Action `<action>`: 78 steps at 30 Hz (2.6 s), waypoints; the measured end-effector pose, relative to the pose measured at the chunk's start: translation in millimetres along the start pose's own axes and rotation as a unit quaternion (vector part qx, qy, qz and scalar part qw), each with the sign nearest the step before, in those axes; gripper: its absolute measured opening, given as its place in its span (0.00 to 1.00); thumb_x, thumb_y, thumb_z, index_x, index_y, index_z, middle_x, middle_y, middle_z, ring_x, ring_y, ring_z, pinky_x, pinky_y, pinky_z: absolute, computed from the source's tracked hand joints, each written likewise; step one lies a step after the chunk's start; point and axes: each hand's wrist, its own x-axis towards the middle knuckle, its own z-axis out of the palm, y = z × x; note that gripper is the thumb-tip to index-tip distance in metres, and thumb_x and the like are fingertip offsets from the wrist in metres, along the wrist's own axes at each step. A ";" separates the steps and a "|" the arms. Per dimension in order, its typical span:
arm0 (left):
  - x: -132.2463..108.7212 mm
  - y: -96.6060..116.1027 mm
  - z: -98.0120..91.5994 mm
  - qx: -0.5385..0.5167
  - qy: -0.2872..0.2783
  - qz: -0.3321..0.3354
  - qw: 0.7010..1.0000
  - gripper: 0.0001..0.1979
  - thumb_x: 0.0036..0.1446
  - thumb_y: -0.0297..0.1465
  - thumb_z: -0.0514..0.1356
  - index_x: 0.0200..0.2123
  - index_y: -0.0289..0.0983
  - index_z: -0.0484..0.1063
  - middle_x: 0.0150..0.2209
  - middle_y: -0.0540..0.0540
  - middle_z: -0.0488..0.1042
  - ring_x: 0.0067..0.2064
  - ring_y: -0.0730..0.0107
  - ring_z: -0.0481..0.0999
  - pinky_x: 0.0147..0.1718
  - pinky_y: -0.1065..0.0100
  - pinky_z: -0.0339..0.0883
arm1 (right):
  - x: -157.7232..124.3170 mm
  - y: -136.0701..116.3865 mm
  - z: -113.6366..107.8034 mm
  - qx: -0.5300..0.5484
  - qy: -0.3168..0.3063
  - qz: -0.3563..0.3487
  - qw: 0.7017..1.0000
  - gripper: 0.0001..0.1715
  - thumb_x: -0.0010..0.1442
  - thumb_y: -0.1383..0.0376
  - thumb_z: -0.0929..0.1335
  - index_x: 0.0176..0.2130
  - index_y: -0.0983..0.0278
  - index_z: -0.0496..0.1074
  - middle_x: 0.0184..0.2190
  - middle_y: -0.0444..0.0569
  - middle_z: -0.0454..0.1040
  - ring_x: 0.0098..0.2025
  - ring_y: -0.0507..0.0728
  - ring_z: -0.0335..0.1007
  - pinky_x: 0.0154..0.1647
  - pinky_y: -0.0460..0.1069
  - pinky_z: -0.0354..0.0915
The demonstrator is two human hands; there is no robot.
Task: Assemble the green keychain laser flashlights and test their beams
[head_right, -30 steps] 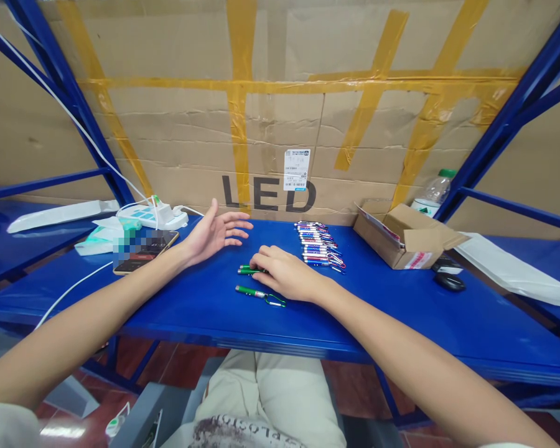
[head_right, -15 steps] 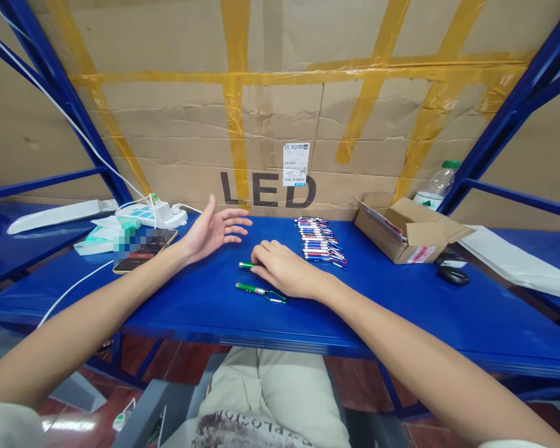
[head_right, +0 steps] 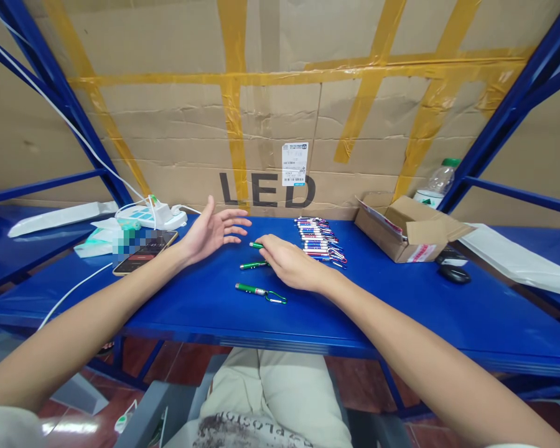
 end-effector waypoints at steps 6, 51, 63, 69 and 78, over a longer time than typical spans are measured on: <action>0.2 -0.2 -1.5 0.003 -0.001 -0.004 1.000 0.46 0.69 0.67 0.43 0.59 0.36 0.78 0.59 0.32 0.80 0.54 0.50 0.81 0.45 0.60 0.75 | 1.5 -1.6 -0.6 -0.034 -0.024 -0.008 0.999 0.15 0.79 0.62 0.61 0.57 0.61 0.72 0.52 0.57 0.81 0.51 0.64 0.79 0.55 0.60 0.72; -2.0 2.8 1.1 -0.023 -0.024 -0.004 0.999 0.45 0.69 0.67 0.45 0.60 0.35 0.77 0.60 0.31 0.80 0.52 0.50 0.82 0.45 0.60 0.76 | 1.3 2.1 -4.3 -0.078 0.001 -0.002 0.997 0.15 0.79 0.63 0.60 0.54 0.61 0.73 0.49 0.56 0.81 0.48 0.63 0.78 0.52 0.58 0.71; -1.8 3.0 0.3 -0.013 -0.028 -0.003 1.000 0.47 0.67 0.69 0.45 0.61 0.35 0.77 0.61 0.30 0.79 0.55 0.48 0.81 0.46 0.59 0.77 | 1.4 4.4 -1.4 -0.075 -0.007 -0.005 0.997 0.15 0.78 0.63 0.61 0.55 0.61 0.74 0.51 0.57 0.82 0.50 0.64 0.79 0.55 0.60 0.72; -1.1 1.8 -1.0 -0.021 -0.030 -0.002 0.999 0.46 0.67 0.68 0.45 0.61 0.35 0.77 0.61 0.30 0.79 0.54 0.49 0.81 0.46 0.59 0.76 | 0.4 2.3 -3.5 -0.072 -0.008 -0.012 0.997 0.16 0.79 0.62 0.60 0.55 0.62 0.74 0.52 0.58 0.82 0.51 0.65 0.79 0.55 0.60 0.72; -1.0 2.0 -0.8 -0.016 -0.028 -0.004 0.999 0.47 0.67 0.68 0.46 0.61 0.35 0.77 0.61 0.30 0.79 0.54 0.49 0.81 0.45 0.59 0.77 | 0.6 2.3 -3.1 -0.078 -0.008 -0.006 0.997 0.14 0.79 0.62 0.61 0.55 0.60 0.74 0.52 0.56 0.82 0.51 0.64 0.79 0.55 0.59 0.72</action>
